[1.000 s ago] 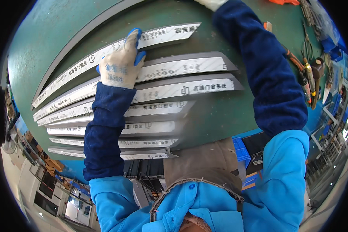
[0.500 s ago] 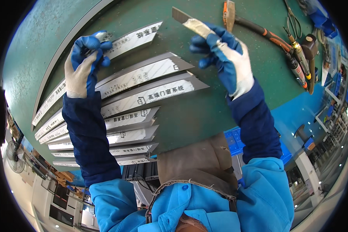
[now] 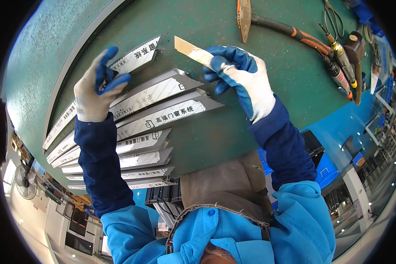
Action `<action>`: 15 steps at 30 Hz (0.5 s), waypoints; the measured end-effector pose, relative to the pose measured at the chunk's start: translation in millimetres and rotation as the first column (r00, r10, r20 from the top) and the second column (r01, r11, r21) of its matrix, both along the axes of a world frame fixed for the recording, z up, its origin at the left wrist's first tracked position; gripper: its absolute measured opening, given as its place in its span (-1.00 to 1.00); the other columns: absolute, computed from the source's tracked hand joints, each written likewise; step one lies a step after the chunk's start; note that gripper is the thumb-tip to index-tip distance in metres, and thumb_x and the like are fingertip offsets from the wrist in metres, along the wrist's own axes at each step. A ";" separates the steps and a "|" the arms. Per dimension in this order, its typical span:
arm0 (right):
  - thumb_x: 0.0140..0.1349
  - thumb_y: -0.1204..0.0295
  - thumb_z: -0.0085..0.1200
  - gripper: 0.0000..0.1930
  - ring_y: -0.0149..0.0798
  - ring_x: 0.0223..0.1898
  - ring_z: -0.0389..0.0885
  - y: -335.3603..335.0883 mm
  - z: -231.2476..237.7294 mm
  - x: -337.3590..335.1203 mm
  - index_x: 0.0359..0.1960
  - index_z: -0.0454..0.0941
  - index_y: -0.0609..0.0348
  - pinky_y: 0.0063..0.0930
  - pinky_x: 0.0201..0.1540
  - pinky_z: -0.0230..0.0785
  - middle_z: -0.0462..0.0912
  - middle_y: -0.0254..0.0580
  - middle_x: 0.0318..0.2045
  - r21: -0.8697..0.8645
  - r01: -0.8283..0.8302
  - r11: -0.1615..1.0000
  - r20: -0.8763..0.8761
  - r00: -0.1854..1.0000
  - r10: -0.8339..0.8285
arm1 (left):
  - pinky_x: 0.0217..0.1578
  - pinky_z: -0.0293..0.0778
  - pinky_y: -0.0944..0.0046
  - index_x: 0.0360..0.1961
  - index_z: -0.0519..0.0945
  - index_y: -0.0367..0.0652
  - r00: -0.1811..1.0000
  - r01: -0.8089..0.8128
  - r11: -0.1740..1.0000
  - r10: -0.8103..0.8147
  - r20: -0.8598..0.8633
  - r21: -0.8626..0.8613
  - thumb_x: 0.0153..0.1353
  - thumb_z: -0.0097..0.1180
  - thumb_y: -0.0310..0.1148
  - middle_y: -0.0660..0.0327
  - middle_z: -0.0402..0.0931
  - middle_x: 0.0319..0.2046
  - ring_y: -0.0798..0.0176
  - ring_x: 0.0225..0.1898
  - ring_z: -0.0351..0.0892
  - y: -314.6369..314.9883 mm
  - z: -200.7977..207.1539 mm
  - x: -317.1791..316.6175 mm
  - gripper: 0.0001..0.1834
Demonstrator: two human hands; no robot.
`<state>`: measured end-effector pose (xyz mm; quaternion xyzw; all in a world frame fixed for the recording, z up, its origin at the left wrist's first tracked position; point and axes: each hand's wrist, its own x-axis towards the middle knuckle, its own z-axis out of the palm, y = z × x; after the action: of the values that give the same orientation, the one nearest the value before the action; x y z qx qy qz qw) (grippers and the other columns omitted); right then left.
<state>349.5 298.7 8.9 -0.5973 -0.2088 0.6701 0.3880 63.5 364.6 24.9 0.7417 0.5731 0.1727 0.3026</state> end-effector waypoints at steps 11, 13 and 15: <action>0.26 0.36 0.01 -0.67 -0.54 -0.62 0.37 15.3 6.0 8.7 -0.01 0.51 0.29 -0.76 -0.66 0.12 0.55 -0.25 -0.54 -0.005 -0.031 1.000 0.032 0.999 0.031 | -0.52 0.46 0.44 -0.14 0.64 -0.19 0.972 -0.008 0.987 0.046 0.232 -0.159 -0.03 0.36 -0.39 0.20 0.61 -0.42 0.35 -0.59 0.50 39.6 -13.1 51.8 -0.64; 0.26 0.35 0.01 -0.67 -0.55 -0.63 0.35 16.9 5.9 9.6 -0.01 0.51 0.29 -0.76 -0.67 0.10 0.54 -0.26 -0.55 0.006 -0.041 0.999 0.055 0.998 0.041 | -0.53 0.46 0.43 -0.14 0.64 -0.19 0.922 -0.053 0.971 0.137 0.361 -0.234 -0.01 0.36 -0.36 0.20 0.61 -0.43 0.34 -0.60 0.50 41.2 -11.8 46.5 -0.64; 0.26 0.34 0.02 -0.66 -0.57 -0.66 0.30 16.9 5.0 10.6 -0.01 0.51 0.29 -0.76 -0.70 0.07 0.52 -0.28 -0.57 0.023 -0.059 0.998 0.104 0.993 0.056 | -0.56 0.48 0.42 -0.14 0.64 -0.20 0.753 -0.096 0.911 0.330 0.569 -0.400 0.02 0.36 -0.30 0.19 0.60 -0.44 0.31 -0.62 0.50 43.2 -12.7 37.9 -0.63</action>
<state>360.2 315.6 14.0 -0.6196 -0.2544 0.6465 0.3652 101.4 407.8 12.2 0.5053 0.5429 0.3392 0.5787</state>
